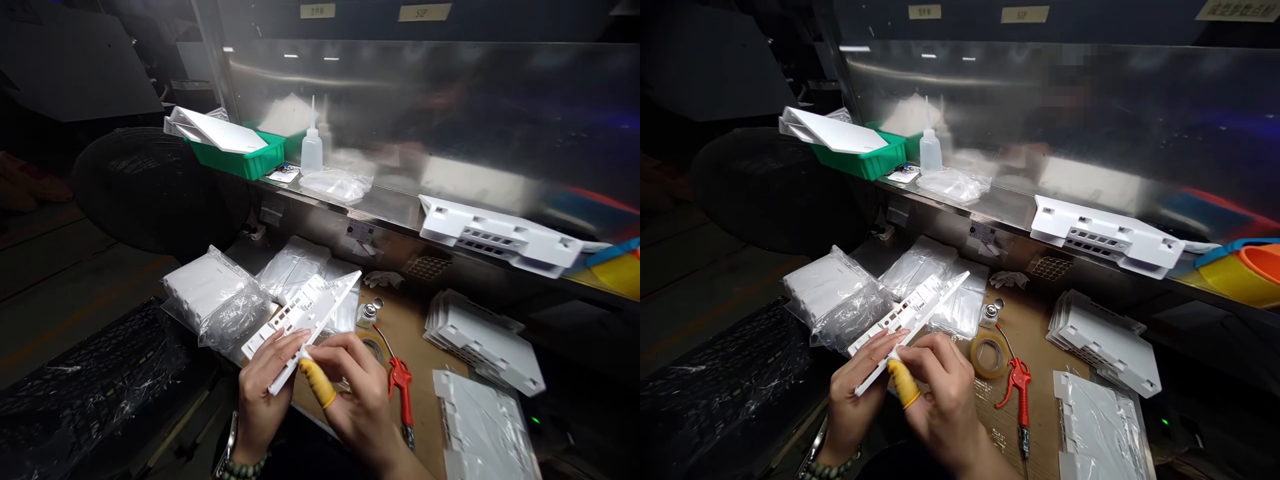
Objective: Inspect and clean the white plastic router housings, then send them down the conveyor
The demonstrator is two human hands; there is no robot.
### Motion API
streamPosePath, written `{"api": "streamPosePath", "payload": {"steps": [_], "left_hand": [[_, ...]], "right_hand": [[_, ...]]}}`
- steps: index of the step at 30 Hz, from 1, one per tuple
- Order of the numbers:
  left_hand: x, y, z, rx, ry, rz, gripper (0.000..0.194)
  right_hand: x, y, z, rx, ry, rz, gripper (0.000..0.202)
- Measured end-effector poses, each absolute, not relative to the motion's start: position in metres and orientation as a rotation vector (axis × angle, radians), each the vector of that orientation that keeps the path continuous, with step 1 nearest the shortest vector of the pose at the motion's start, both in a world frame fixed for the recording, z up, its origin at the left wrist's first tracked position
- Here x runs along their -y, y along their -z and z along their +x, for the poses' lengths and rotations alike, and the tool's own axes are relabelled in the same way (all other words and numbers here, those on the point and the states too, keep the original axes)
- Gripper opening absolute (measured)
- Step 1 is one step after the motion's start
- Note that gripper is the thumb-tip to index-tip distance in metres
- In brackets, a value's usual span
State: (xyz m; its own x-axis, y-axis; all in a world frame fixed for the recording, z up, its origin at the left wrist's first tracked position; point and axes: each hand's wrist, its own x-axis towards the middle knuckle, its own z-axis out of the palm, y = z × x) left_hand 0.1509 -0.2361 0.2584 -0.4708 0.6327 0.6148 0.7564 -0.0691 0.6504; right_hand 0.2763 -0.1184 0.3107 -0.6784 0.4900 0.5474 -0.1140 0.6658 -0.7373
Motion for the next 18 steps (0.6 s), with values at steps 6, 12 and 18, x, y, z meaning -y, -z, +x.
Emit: {"api": "streamPosePath", "payload": {"steps": [6,12,18], "left_hand": [[0.238,-0.257,0.155,2.025,1.493,-1.645,0.059],[0.233,-0.262,0.162,1.863,1.498,-1.634,0.049],[0.234,-0.261,0.164,1.878,1.516,-1.652,0.046]], "right_hand": [[0.115,-0.308,0.278,2.079,-0.886,-0.387,0.017],[0.107,-0.311,0.284,2.046,-0.816,-0.361,0.019],[0.117,-0.312,0.287,2.038,-0.815,-0.342,0.017]]}}
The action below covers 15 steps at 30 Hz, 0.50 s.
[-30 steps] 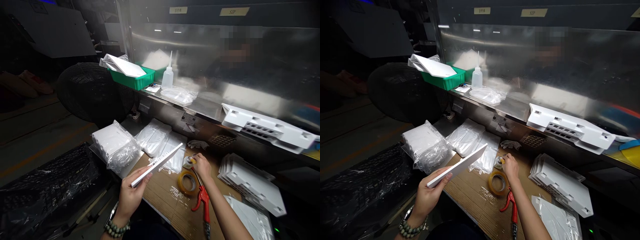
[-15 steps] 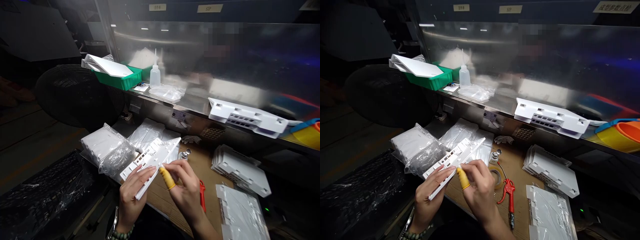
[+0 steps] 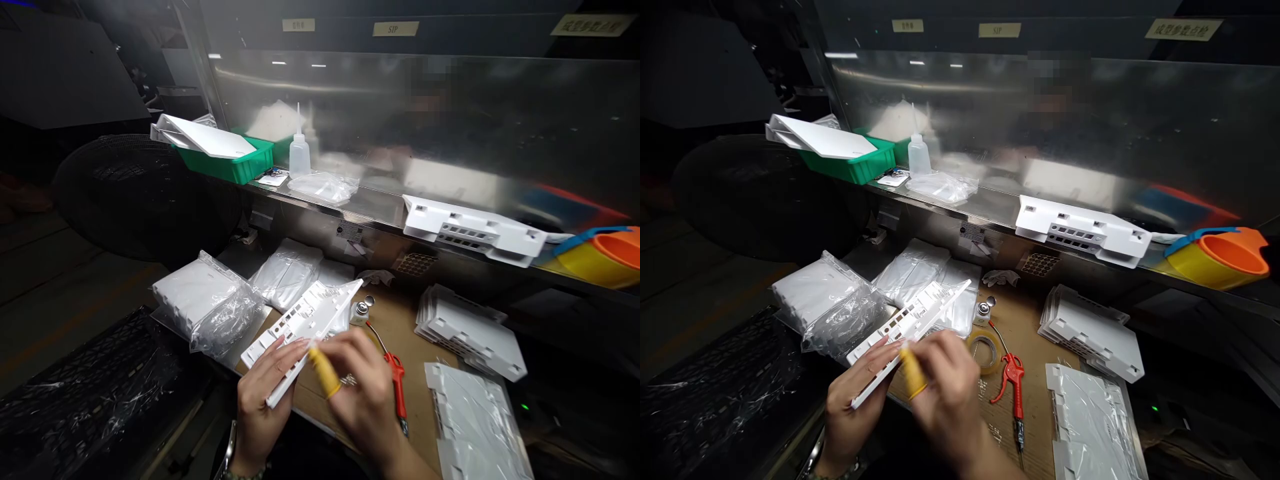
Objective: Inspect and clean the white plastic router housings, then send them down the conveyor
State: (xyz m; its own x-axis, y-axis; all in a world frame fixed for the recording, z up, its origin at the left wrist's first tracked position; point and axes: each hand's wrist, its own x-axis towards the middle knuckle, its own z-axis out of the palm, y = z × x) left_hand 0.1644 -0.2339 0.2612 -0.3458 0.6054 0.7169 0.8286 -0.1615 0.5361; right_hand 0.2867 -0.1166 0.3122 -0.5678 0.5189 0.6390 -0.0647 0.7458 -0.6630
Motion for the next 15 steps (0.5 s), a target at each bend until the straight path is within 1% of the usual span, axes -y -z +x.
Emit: {"api": "streamPosePath", "payload": {"steps": [3,6,9,11,15], "left_hand": [[0.238,-0.26,0.164,1.88,1.527,-1.662,0.044],[0.242,-0.257,0.166,1.887,1.534,-1.633,0.05],[0.243,-0.256,0.169,1.912,1.537,-1.623,0.051],[0.242,-0.257,0.17,1.909,1.541,-1.606,0.05],[0.24,-0.258,0.171,1.904,1.597,-1.597,0.045]], "right_hand": [[0.124,-0.313,0.287,2.067,-0.85,-0.199,0.019],[0.101,-0.311,0.288,2.0,-0.803,-0.379,0.017],[0.086,-0.311,0.289,1.943,-0.761,-0.553,0.012],[0.097,-0.313,0.29,1.992,-0.781,-0.482,0.011],[0.133,-0.315,0.288,2.064,-0.839,-0.185,0.014]]}}
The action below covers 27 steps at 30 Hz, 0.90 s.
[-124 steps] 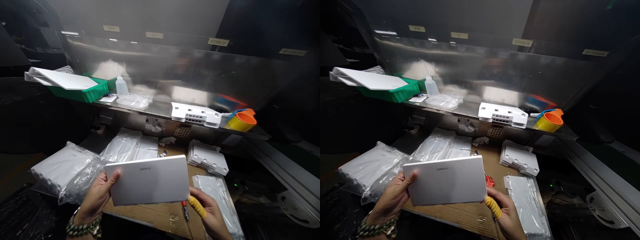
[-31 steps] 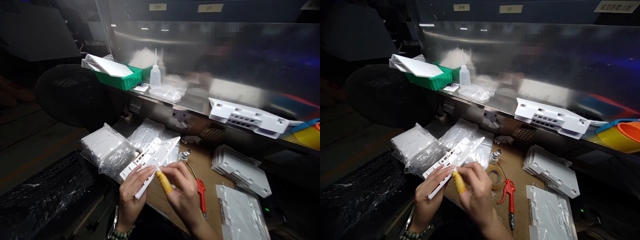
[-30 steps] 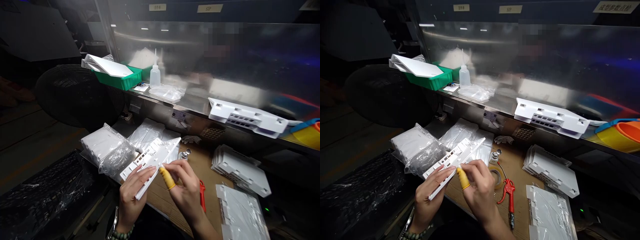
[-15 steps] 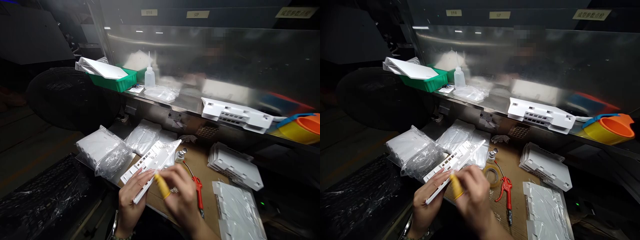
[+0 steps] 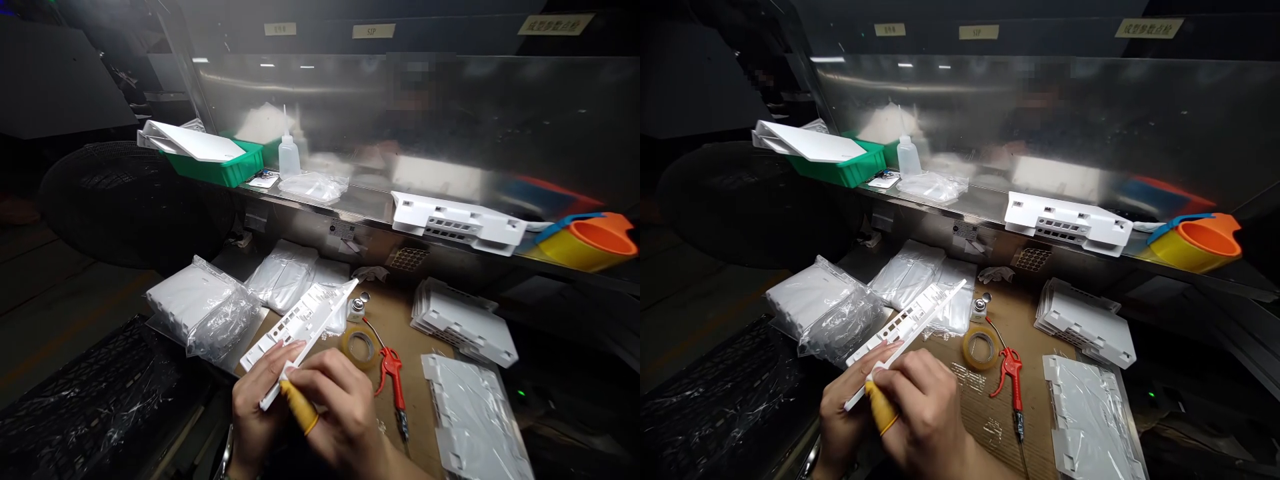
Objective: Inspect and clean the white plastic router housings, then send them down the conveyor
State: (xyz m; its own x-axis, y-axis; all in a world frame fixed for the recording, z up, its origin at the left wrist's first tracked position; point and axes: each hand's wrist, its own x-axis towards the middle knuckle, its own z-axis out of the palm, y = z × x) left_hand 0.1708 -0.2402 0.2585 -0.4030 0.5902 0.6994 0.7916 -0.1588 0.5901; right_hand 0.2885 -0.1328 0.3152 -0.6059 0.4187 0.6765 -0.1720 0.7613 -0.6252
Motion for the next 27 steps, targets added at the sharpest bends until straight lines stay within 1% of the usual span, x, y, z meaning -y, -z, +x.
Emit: {"api": "streamPosePath", "payload": {"steps": [3,5,8,10,11,13,15,17,19,24,27], "left_hand": [[0.241,-0.257,0.171,1.928,1.636,-1.58,0.048],[0.243,-0.258,0.172,1.985,1.711,-1.538,0.046],[0.246,-0.264,0.172,2.148,1.969,-1.38,0.031],[0.247,-0.27,0.171,2.251,2.148,-1.243,0.02],[0.248,-0.273,0.17,2.285,2.216,-1.187,0.017],[0.249,-0.276,0.167,2.305,2.315,-1.11,0.015],[0.25,-0.278,0.165,2.3,2.388,-1.066,0.017],[0.249,-0.279,0.164,2.292,2.441,-1.049,0.018],[0.247,-0.281,0.164,2.296,2.452,-1.062,0.017],[0.245,-0.284,0.164,2.292,2.387,-1.128,0.018],[0.246,-0.285,0.162,2.268,2.33,-1.241,0.017]], "right_hand": [[0.111,-0.311,0.288,2.043,-0.797,-0.351,0.011],[0.072,-0.308,0.295,1.953,-0.655,-0.559,0.011],[0.012,-0.307,0.319,1.694,-0.355,-0.804,0.01],[-0.009,-0.309,0.338,1.513,-0.225,-0.951,0.019],[-0.014,-0.31,0.347,1.439,-0.218,-1.009,0.024],[-0.011,-0.311,0.36,1.346,-0.333,-1.054,0.034],[0.001,-0.311,0.364,1.302,-0.565,-0.99,0.041],[0.016,-0.311,0.362,1.298,-0.804,-0.887,0.043],[0.032,-0.311,0.355,1.364,-0.993,-0.795,0.04],[0.069,-0.318,0.333,1.648,-1.37,-0.514,0.024],[0.084,-0.32,0.318,1.833,-1.533,-0.365,0.022]]}}
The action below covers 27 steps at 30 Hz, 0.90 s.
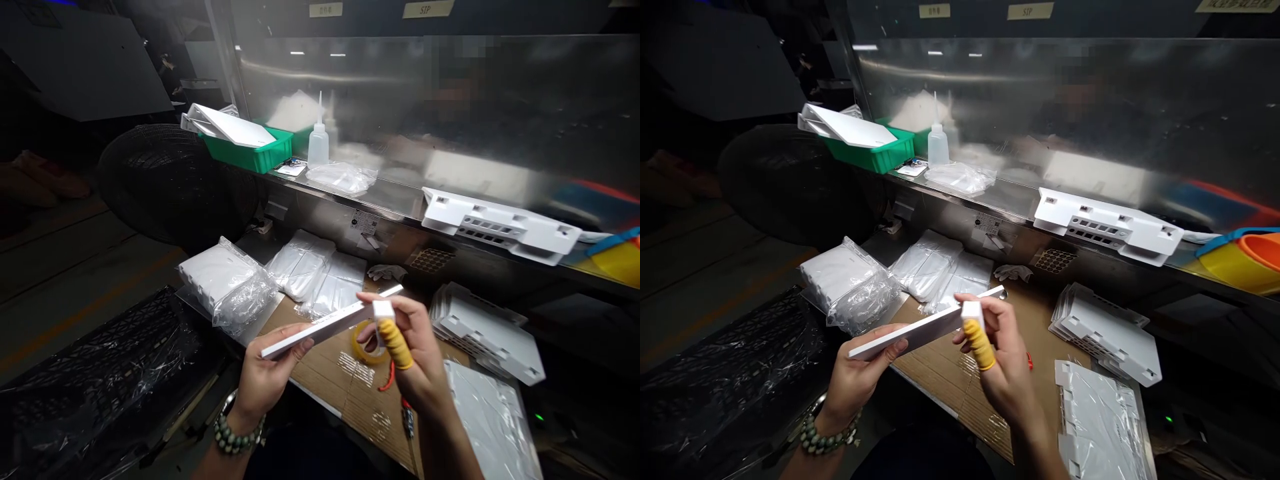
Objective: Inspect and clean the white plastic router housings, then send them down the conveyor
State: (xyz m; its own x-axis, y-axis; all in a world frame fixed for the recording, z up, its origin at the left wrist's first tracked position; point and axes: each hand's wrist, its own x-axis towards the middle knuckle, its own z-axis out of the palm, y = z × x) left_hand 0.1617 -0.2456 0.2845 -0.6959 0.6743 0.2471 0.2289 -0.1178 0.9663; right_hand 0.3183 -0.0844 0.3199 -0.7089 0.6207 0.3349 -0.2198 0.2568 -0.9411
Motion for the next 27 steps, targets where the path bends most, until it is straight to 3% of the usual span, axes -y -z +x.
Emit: {"api": "streamPosePath", "payload": {"steps": [8,9,12,14,17,20,27], "left_hand": [[0.252,-0.286,0.148,-1.861,-1.75,1.28,0.019],[0.253,-0.284,0.148,-1.875,-1.759,1.245,0.025],[0.253,-0.282,0.15,-1.658,-1.997,0.836,0.084],[0.249,-0.287,0.153,-1.209,-2.084,0.457,0.1],[0.238,-0.301,0.151,-0.709,-1.939,0.063,0.094],[0.224,-0.314,0.143,-0.662,-1.868,-0.196,0.068],[0.209,-0.327,0.143,-0.657,-1.843,-0.221,0.066]], "right_hand": [[0.091,-0.309,0.301,2.014,-1.477,-0.336,0.022],[0.091,-0.307,0.3,1.985,-1.45,-0.345,0.022],[0.093,-0.301,0.3,1.846,-1.346,-0.378,0.022],[0.095,-0.295,0.302,1.797,-1.285,-0.345,0.022],[0.096,-0.284,0.307,1.821,-1.249,-0.246,0.024],[0.096,-0.278,0.316,1.945,-1.306,-0.215,0.026],[0.118,-0.313,0.321,2.194,-0.905,-0.282,0.022]]}}
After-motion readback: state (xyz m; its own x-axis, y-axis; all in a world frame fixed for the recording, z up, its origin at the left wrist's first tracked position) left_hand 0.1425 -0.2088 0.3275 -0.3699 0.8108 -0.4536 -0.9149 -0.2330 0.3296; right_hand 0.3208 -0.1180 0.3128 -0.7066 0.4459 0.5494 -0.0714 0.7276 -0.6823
